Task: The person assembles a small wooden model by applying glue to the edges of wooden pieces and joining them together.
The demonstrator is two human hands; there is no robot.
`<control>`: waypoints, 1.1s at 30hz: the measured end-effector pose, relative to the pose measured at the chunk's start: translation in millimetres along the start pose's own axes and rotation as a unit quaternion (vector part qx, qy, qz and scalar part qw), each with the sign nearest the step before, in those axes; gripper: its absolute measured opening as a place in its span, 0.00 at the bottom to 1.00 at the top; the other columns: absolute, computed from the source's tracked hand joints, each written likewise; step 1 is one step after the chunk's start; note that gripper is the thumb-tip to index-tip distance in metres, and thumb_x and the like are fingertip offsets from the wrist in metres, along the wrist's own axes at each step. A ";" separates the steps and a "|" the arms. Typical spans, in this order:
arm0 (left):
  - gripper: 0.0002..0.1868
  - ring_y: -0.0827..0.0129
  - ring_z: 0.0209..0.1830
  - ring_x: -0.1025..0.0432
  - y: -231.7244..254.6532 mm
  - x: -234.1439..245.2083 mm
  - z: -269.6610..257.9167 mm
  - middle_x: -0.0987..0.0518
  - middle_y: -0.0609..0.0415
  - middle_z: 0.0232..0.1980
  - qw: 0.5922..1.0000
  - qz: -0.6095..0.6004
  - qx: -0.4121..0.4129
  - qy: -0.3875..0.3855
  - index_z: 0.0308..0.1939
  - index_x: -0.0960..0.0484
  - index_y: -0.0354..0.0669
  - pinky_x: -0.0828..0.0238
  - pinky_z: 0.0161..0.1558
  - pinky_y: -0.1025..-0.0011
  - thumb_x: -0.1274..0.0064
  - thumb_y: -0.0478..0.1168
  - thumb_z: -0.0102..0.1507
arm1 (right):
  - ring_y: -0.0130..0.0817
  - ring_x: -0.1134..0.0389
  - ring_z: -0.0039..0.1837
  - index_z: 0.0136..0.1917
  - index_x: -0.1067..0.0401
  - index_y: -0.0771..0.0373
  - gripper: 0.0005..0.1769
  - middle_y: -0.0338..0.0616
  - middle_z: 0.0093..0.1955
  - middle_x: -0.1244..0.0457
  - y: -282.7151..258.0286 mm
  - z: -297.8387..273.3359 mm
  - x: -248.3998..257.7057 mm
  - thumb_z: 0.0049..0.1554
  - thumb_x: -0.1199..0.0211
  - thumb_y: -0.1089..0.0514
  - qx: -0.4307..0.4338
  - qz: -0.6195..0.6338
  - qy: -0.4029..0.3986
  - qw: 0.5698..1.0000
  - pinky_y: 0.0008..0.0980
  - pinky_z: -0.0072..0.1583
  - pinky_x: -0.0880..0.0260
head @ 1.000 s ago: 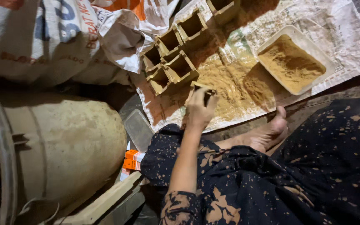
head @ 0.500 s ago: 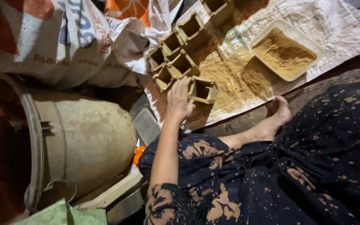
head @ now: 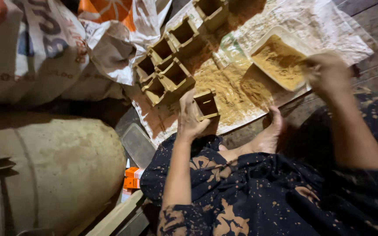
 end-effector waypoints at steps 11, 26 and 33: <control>0.63 0.49 0.76 0.38 -13.3 -6.2 -7.3 0.36 0.40 0.76 0.953 -0.243 0.167 0.065 0.78 0.55 0.48 0.39 0.73 0.56 0.30 0.34 0.46 | 0.45 0.31 0.37 0.34 0.22 0.45 0.11 0.37 0.37 0.33 5.3 35.2 -111.7 0.57 0.41 0.53 -0.050 -0.228 -0.169 0.958 0.44 0.37 0.34; 0.60 0.39 0.71 0.37 4.1 -33.0 -1.3 0.32 0.39 0.70 0.939 -0.302 0.136 0.089 0.75 0.42 0.46 0.37 0.68 0.40 0.26 0.36 0.42 | 0.34 0.31 0.42 0.45 0.18 0.58 0.03 0.48 0.44 0.29 -152.1 14.2 -93.3 0.55 0.27 0.62 0.057 0.358 -0.231 0.903 0.29 0.43 0.35; 0.56 0.45 0.75 0.41 -3.7 -35.0 -3.9 0.34 0.41 0.72 0.945 -0.301 0.103 0.070 0.76 0.42 0.42 0.45 0.74 0.44 0.30 0.36 0.46 | 0.38 0.28 0.47 0.43 0.19 0.65 0.03 0.53 0.47 0.29 -156.9 17.3 -99.2 0.54 0.26 0.68 0.068 0.426 -0.211 0.877 0.33 0.48 0.30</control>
Point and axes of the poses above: each hand's wrist, its own z-axis towards the middle knuckle, its own x-axis out of the back of the hand, y = z × x, the point moved 4 cm from there along z, towards the middle knuckle
